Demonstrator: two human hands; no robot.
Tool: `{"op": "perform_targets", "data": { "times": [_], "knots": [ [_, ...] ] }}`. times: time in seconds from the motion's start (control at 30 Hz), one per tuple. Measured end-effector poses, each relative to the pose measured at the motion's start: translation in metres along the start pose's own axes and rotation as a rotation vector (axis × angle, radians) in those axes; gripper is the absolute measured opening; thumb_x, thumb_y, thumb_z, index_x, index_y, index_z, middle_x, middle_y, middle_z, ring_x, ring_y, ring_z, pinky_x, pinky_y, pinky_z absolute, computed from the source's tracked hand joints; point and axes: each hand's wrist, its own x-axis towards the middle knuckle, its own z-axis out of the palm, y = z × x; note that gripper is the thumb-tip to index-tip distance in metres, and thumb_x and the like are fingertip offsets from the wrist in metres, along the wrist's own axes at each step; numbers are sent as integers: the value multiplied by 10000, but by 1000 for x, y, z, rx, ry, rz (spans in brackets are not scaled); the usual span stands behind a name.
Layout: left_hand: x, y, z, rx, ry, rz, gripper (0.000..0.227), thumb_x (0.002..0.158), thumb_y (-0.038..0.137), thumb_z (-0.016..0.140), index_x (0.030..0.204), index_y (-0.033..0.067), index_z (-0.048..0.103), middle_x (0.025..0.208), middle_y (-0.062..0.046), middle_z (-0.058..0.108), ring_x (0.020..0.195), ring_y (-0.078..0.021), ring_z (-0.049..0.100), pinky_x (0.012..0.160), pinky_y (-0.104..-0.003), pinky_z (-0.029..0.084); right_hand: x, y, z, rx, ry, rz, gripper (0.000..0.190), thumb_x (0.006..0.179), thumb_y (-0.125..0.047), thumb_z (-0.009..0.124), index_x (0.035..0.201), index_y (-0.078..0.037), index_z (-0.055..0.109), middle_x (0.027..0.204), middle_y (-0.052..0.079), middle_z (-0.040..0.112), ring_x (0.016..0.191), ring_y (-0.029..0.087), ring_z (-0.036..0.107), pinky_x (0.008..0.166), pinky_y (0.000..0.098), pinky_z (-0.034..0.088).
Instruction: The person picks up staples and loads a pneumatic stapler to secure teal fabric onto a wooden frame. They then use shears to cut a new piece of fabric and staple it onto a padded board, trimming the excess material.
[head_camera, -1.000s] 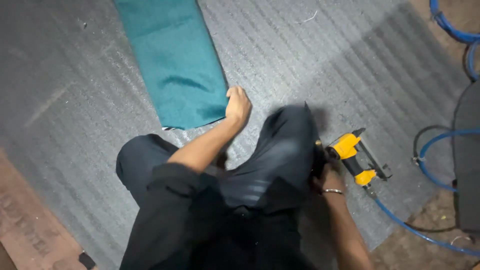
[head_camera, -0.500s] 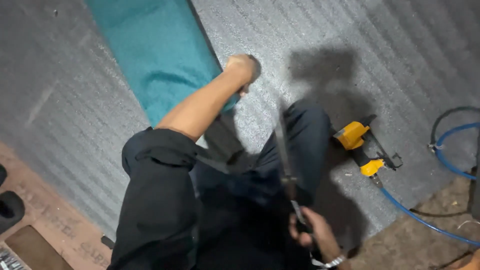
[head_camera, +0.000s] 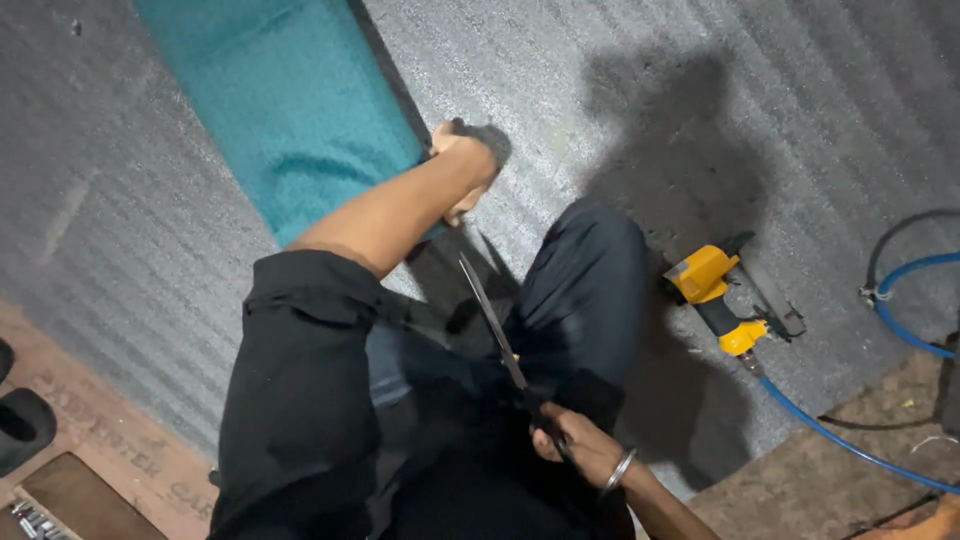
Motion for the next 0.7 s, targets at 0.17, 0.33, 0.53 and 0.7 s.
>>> {"op": "perform_targets", "data": {
  "times": [0.17,0.33,0.53,0.7],
  "knots": [
    [-22,2,-2,241,166,-25,610,819,501,748,1403,350,654,1563,47,527,1540,-188,304,1258,-529,215,3,10,-6,-53,14,-7,552,940,-612,597,930,-60,598,695,-13,532,623,107,528,568,289,465],
    [-101,-6,-27,324,230,435,606,708,318,922,1273,229,722,1393,-19,668,1286,-230,617,1020,-401,523,5,-11,-14,-142,79,-53,565,901,-621,627,938,-58,590,674,2,595,609,103,583,564,296,494],
    [-123,1,-33,179,330,566,266,773,144,855,1036,186,851,1137,-12,812,1081,-173,734,903,-374,577,30,-51,-28,-114,126,-28,592,825,-612,660,1002,-56,562,675,25,673,579,143,716,538,302,593],
    [-83,19,-32,423,266,573,310,840,254,818,1145,205,803,1210,-7,764,1109,-191,684,953,-378,539,51,-84,-32,-6,157,-13,619,802,-605,689,1021,-37,580,715,63,652,578,176,694,527,333,568]
  ]
}}
